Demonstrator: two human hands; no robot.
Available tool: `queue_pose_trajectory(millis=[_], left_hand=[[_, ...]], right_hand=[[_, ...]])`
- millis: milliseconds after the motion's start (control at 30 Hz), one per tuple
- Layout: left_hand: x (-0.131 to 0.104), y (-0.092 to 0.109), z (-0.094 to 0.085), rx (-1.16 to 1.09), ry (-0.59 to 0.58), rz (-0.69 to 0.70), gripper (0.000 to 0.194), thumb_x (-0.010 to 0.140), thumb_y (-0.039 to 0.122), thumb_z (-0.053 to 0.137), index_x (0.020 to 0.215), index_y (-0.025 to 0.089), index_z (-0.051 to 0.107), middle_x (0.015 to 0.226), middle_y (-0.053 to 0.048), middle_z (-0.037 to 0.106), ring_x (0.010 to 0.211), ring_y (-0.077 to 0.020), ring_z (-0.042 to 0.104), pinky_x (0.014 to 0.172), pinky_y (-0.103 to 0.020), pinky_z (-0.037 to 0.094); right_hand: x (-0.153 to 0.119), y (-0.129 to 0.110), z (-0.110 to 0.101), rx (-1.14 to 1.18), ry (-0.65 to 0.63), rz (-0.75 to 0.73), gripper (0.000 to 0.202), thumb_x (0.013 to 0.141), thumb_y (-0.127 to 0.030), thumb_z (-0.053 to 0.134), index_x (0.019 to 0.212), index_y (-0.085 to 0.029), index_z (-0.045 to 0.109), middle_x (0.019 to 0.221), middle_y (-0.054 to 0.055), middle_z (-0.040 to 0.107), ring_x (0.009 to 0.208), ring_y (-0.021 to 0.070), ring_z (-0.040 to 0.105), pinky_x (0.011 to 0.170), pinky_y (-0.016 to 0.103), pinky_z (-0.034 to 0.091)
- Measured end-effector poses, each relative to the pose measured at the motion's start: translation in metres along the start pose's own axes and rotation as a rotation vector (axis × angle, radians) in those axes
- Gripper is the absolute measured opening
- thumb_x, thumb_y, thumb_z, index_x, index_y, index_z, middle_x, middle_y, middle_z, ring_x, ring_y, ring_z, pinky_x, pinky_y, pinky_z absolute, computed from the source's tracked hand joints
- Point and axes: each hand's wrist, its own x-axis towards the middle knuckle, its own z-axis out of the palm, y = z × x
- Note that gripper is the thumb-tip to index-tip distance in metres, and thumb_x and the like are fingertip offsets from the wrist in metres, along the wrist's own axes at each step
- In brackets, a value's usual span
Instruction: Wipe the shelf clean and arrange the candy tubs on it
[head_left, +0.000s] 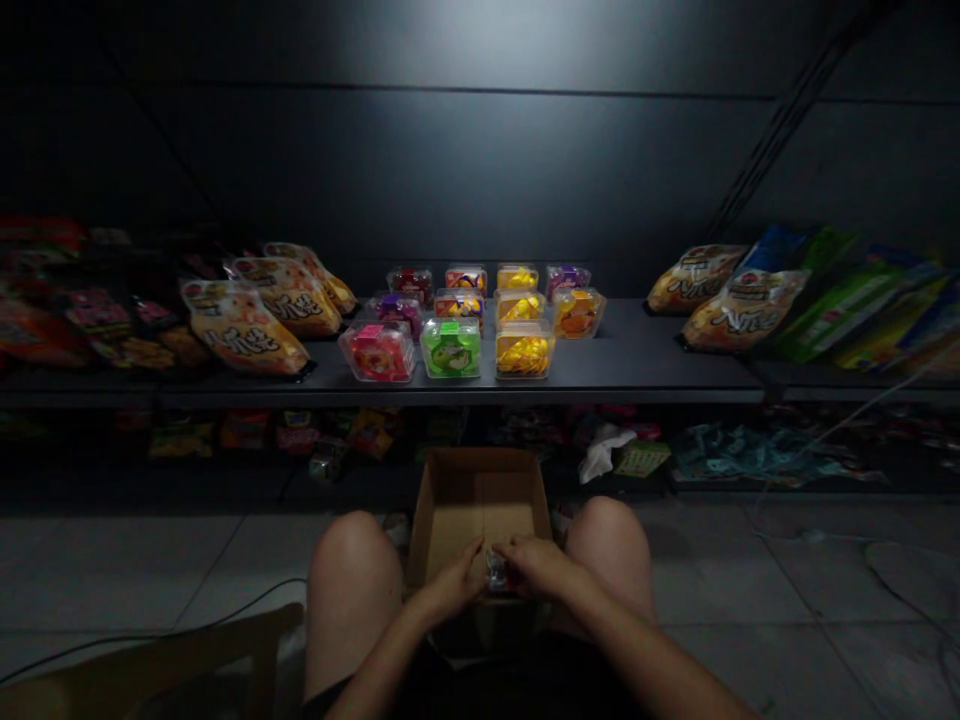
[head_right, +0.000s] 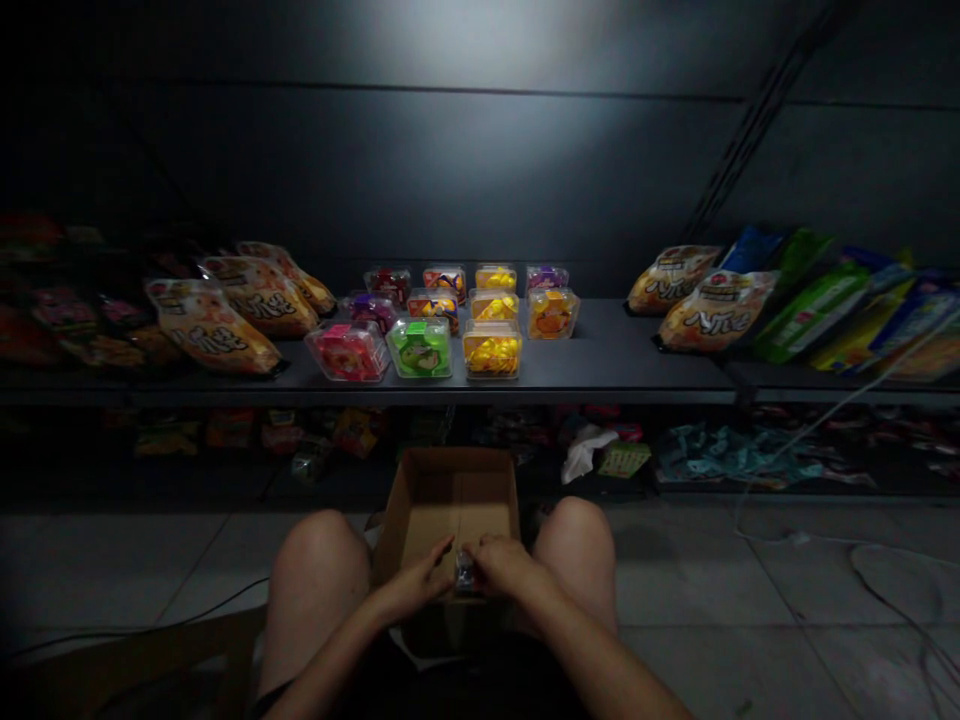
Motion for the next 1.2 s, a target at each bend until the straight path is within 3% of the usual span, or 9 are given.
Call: queue_pose_trajectory(millis=[133,233,367,500,567,800,1000,1100,1200], left_hand=[[0.003,-0.003,-0.006,-0.020,0.015,0.025,0.078,0.067,0.041,0.073,0.138,0.018,0.050,0.143,-0.016,0.052,0.135,-0.0316,0.046,0.114,-0.047,0.031],[0.006,0.003,-0.018,-0.061,0.054,0.074,0.082,0.073,0.049,0.069,0.143,0.018,0.042,0.150,-0.015,0.044,0.140,-0.0279,0.039,0.116,-0.042,0.028],[0.003,0.031,-0.032,-0.257,0.083,0.119,0.073,0.075,0.057,0.068,0.137,0.023,0.050,0.149,-0.010,0.046,0.141,-0.0269,0.037,0.118,-0.043,0.025],[-0.008,0.066,-0.033,-0.500,-0.005,0.051,0.062,0.077,0.059,0.065,0.130,0.029,0.056,0.142,-0.008,0.055,0.131,-0.0283,0.050,0.108,-0.046,0.040],[-0.013,0.079,-0.031,-0.559,0.010,-0.014,0.063,0.076,0.059,0.067,0.130,0.029,0.054,0.138,-0.009,0.057,0.123,-0.0282,0.057,0.100,-0.044,0.047],[-0.018,0.097,-0.032,-0.649,0.115,-0.012,0.069,0.071,0.057,0.073,0.128,0.025,0.053,0.132,-0.012,0.060,0.111,-0.0258,0.062,0.081,-0.031,0.051],[-0.014,0.112,-0.022,-0.783,0.216,0.048,0.070,0.072,0.059,0.072,0.127,0.025,0.045,0.120,-0.012,0.064,0.096,-0.0231,0.068,0.076,-0.033,0.053],[-0.010,0.127,-0.010,-0.756,0.248,0.073,0.067,0.072,0.060,0.070,0.124,0.024,0.045,0.115,-0.012,0.066,0.097,-0.0246,0.068,0.079,-0.036,0.053],[-0.004,0.144,0.005,-0.714,0.222,0.144,0.064,0.075,0.059,0.068,0.125,0.025,0.045,0.126,-0.014,0.062,0.111,-0.0276,0.064,0.090,-0.040,0.051]], right_hand=[[0.001,-0.002,-0.019,0.074,0.112,0.037,0.038,0.072,-0.027,0.068,0.109,-0.022,0.066,0.100,0.007,0.070,0.085,0.0229,0.065,0.070,0.026,0.046],[-0.001,0.000,-0.038,0.272,0.235,0.009,0.039,0.071,-0.025,0.066,0.110,-0.023,0.067,0.101,0.005,0.072,0.088,0.0219,0.065,0.074,0.027,0.047],[-0.005,0.007,-0.071,0.715,0.309,-0.029,0.048,0.071,-0.023,0.065,0.119,-0.021,0.065,0.110,0.006,0.072,0.093,0.0223,0.067,0.082,0.033,0.052],[-0.009,0.007,-0.097,1.043,0.319,-0.075,0.046,0.075,-0.034,0.068,0.118,-0.020,0.065,0.119,0.008,0.069,0.106,0.0247,0.064,0.094,0.042,0.050],[-0.011,0.004,-0.104,1.143,0.349,-0.066,0.044,0.076,-0.039,0.070,0.116,-0.020,0.066,0.120,0.008,0.068,0.110,0.0254,0.063,0.098,0.044,0.048],[-0.022,-0.001,-0.097,1.406,0.526,-0.001,0.053,0.082,-0.053,0.066,0.128,-0.028,0.057,0.137,0.009,0.057,0.127,0.0271,0.052,0.106,0.046,0.040],[-0.027,0.003,-0.076,1.417,0.594,-0.010,0.070,0.070,-0.044,0.080,0.130,-0.027,0.049,0.128,0.011,0.061,0.117,0.0279,0.059,0.100,0.047,0.046],[-0.030,0.003,-0.076,1.458,0.643,-0.017,0.075,0.071,-0.044,0.078,0.136,-0.027,0.043,0.125,0.011,0.063,0.113,0.0277,0.062,0.096,0.047,0.049],[-0.036,0.009,-0.087,1.436,0.755,0.043,0.066,0.074,-0.050,0.073,0.130,-0.025,0.049,0.125,0.012,0.064,0.114,0.0291,0.062,0.095,0.046,0.051]])
